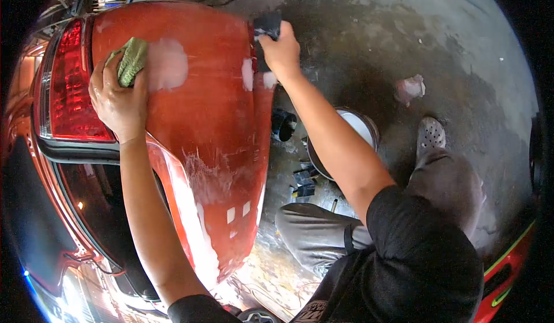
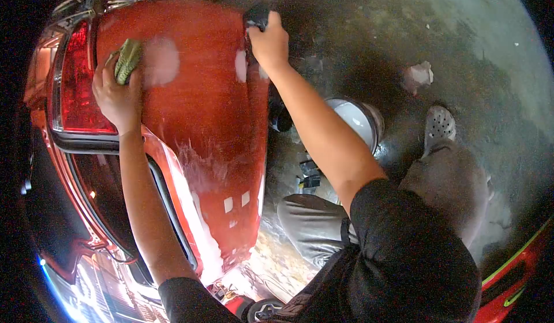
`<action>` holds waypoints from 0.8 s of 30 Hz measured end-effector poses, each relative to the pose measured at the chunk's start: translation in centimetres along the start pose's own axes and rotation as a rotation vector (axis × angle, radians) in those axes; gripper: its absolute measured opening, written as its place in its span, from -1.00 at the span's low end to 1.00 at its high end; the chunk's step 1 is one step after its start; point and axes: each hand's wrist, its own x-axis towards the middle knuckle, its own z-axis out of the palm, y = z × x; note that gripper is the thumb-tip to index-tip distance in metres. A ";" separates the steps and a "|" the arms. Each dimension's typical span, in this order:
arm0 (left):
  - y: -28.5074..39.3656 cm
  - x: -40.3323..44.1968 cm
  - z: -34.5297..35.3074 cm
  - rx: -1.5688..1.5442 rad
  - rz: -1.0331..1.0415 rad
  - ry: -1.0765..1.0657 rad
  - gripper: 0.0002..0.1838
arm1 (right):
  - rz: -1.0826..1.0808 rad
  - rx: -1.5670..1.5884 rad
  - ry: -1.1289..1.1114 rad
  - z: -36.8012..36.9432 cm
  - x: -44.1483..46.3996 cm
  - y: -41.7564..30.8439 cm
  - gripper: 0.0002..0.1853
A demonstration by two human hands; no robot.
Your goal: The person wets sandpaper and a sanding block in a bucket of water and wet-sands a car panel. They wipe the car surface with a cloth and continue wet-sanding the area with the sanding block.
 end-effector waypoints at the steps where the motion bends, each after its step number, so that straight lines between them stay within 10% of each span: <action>1: 0.2 0.1 -0.2 -0.010 -0.008 -0.013 -0.49 | -0.038 0.131 0.050 -0.3 -0.8 0.7 -0.66; 14: 0.5 0.1 -0.4 0.027 -0.016 -0.050 -0.45 | -0.100 -0.050 -0.022 1.6 -15.3 6.0 -0.45; 23: 0.6 -0.3 -0.4 0.045 -0.059 -0.042 -0.48 | -0.346 -0.192 0.137 3.6 -6.1 3.9 -0.61; 24: 0.5 -0.1 -0.2 0.045 -0.058 -0.037 -0.48 | -0.030 -0.123 -0.093 1.8 -9.2 2.1 -0.61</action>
